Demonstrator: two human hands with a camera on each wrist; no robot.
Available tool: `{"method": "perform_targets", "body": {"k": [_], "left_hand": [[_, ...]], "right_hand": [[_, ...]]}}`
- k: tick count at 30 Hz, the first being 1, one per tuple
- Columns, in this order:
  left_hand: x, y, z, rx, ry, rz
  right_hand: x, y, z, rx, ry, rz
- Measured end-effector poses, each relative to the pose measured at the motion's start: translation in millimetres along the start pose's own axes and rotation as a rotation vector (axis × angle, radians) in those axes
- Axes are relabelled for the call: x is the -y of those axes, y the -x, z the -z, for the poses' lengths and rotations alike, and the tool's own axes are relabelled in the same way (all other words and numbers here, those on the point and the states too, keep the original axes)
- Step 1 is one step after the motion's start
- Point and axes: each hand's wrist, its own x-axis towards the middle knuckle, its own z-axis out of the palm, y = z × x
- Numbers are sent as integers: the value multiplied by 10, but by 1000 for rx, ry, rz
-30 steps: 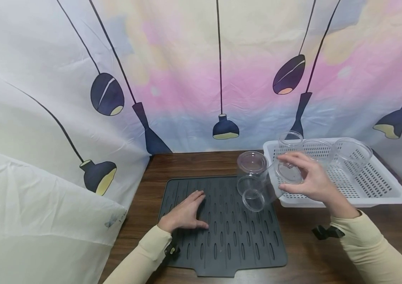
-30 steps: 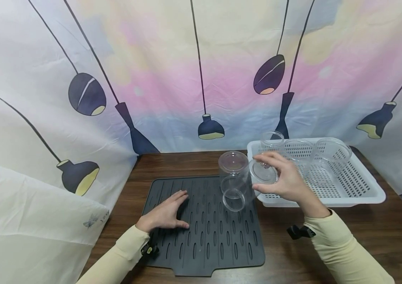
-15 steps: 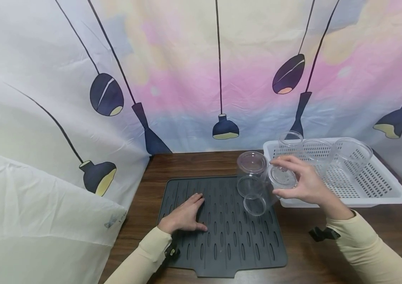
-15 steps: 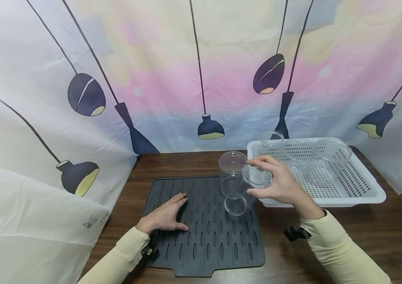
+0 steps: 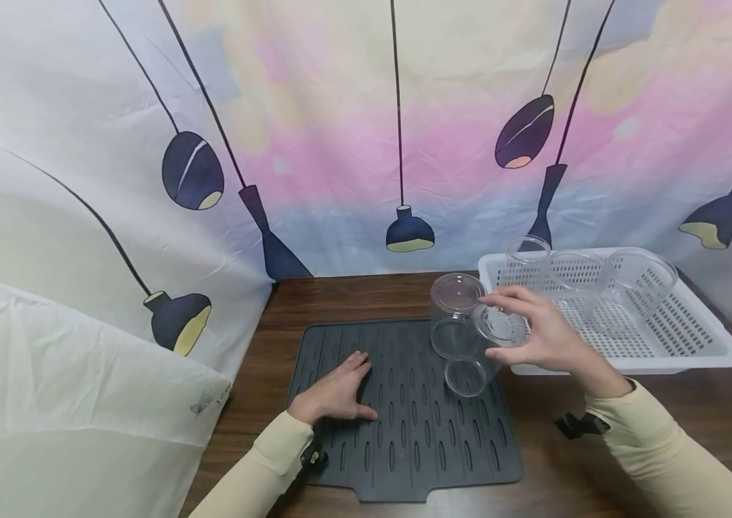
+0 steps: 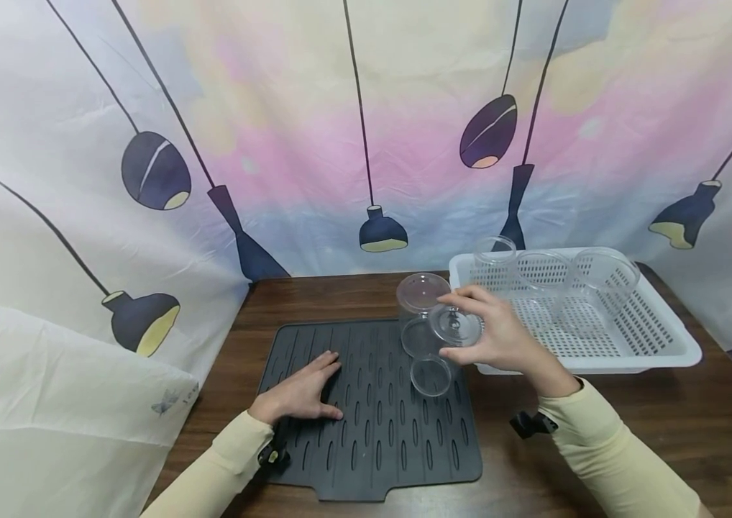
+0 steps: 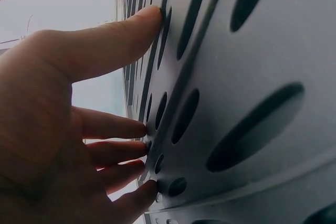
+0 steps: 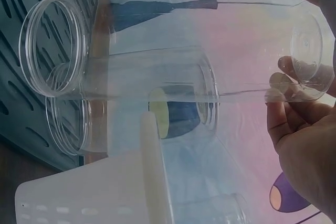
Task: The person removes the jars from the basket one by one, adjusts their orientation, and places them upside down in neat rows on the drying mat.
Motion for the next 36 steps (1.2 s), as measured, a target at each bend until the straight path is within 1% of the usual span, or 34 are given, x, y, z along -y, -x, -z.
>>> {"method": "perform_targets", "body": {"k": [6, 12, 16, 24, 31, 36], "left_hand": [[-1, -9, 8, 9, 4, 5], [25, -17, 29, -4, -1, 6], [28, -13, 22, -4, -2, -3], [3, 12, -1, 2, 6, -6], [-10, 1, 0, -10, -14, -9], [-2, 10, -7, -3, -16, -2]], "right_hand": [[3, -28, -36, 14, 22, 4], [6, -106, -99, 20, 25, 52], [17, -117, -153, 20, 27, 69], [31, -106, -223, 34, 43, 55], [43, -101, -236, 37, 64, 12], [45, -106, -262, 39, 76, 14]]}}
